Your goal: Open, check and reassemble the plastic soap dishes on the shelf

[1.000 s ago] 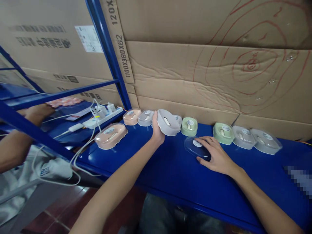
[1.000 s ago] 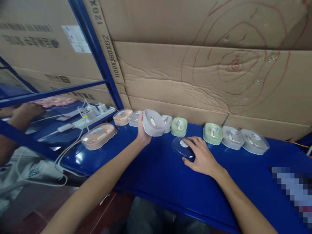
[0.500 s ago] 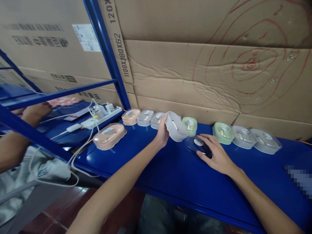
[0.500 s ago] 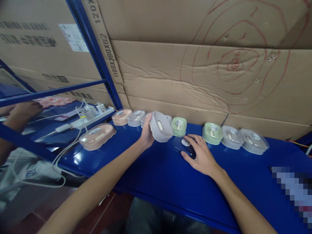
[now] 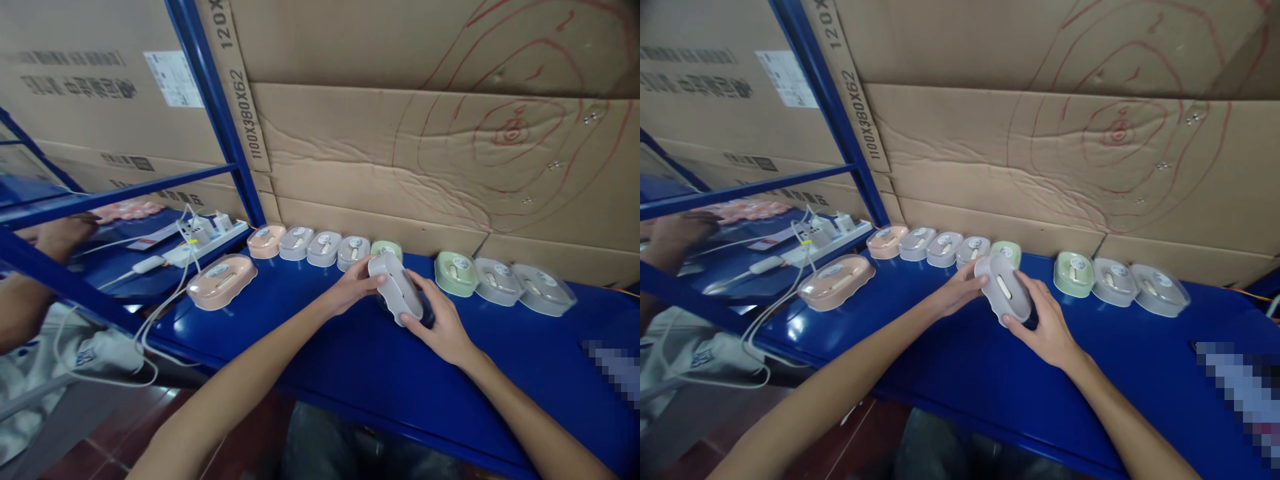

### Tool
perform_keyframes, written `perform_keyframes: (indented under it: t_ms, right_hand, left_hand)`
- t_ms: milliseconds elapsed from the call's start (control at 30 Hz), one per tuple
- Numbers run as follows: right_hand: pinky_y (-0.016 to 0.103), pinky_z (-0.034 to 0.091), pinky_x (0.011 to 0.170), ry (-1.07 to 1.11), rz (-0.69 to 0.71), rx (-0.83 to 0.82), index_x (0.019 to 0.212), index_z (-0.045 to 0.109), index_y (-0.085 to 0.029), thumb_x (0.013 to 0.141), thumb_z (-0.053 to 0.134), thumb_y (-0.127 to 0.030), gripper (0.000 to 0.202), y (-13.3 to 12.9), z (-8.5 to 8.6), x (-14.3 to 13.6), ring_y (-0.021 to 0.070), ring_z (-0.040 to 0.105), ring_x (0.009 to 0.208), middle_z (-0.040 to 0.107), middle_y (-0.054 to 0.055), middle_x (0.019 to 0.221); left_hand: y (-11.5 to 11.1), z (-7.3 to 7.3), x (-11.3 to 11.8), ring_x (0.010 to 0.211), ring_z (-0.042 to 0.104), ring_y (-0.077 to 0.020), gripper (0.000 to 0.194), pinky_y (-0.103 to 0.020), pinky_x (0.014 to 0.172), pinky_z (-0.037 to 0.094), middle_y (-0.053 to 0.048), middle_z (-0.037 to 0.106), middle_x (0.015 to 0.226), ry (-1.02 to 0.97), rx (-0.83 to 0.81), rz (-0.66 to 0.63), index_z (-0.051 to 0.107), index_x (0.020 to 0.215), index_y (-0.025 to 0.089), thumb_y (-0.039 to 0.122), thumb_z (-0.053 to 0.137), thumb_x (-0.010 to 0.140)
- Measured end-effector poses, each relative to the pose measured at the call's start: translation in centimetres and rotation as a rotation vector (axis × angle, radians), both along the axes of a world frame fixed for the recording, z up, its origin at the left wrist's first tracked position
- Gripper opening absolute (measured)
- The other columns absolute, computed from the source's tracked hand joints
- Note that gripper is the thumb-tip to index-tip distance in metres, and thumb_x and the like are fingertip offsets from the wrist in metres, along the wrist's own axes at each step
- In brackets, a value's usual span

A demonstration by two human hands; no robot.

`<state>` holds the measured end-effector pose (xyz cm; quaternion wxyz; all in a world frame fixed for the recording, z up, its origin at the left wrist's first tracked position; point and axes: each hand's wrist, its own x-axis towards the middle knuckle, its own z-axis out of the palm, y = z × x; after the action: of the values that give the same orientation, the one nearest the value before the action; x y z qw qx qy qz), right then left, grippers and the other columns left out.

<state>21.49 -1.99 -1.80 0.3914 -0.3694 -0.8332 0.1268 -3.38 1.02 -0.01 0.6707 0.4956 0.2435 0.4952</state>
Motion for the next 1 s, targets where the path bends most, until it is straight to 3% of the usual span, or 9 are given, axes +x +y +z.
perform_keyframes:
  t_ms: [333,700,900,1000]
  right_hand:
    - [0.056,0.057,0.112,0.104,-0.002,-0.039,0.163,0.051,-0.031,0.108,0.061,-0.057,0.062,0.1,0.0,0.1,0.0392,0.066,0.140,0.065,0.014,0.156]
    - [0.056,0.055,0.116,0.205,-0.035,-0.095,0.155,0.056,-0.028,0.110,0.057,-0.059,0.055,0.5,-0.9,-0.3,0.0372,0.067,0.140,0.069,0.014,0.154]
    - [0.049,0.061,0.103,0.375,-0.137,-0.160,0.138,0.067,-0.025,0.113,0.043,-0.066,0.053,1.0,-0.8,-0.1,0.0336,0.074,0.120,0.078,0.012,0.133]
    - [0.048,0.063,0.098,0.395,-0.160,-0.178,0.140,0.066,-0.025,0.112,0.043,-0.067,0.056,1.4,-1.0,0.5,0.0334,0.075,0.116,0.078,0.011,0.129]
  left_hand:
    - [0.1,0.1,-0.1,0.108,0.072,-0.0264,0.068,-0.037,0.093,0.057,-0.011,0.075,0.114,0.044,0.013,0.025,0.075,0.120,0.019,0.048,0.107,0.068]
    - [0.4,0.0,0.0,0.097,0.076,-0.0279,0.067,-0.043,0.087,0.063,-0.015,0.078,0.111,0.082,0.016,0.012,0.076,0.118,0.015,0.050,0.105,0.069]
    - [0.2,0.5,-0.2,0.103,0.075,-0.0293,0.066,-0.041,0.085,0.063,-0.015,0.078,0.112,0.095,0.069,-0.013,0.077,0.121,0.016,0.047,0.105,0.069]
    - [-0.1,0.8,-0.2,0.102,0.075,-0.0294,0.063,-0.041,0.084,0.063,-0.015,0.078,0.111,0.109,0.089,-0.014,0.078,0.120,0.016,0.047,0.103,0.072]
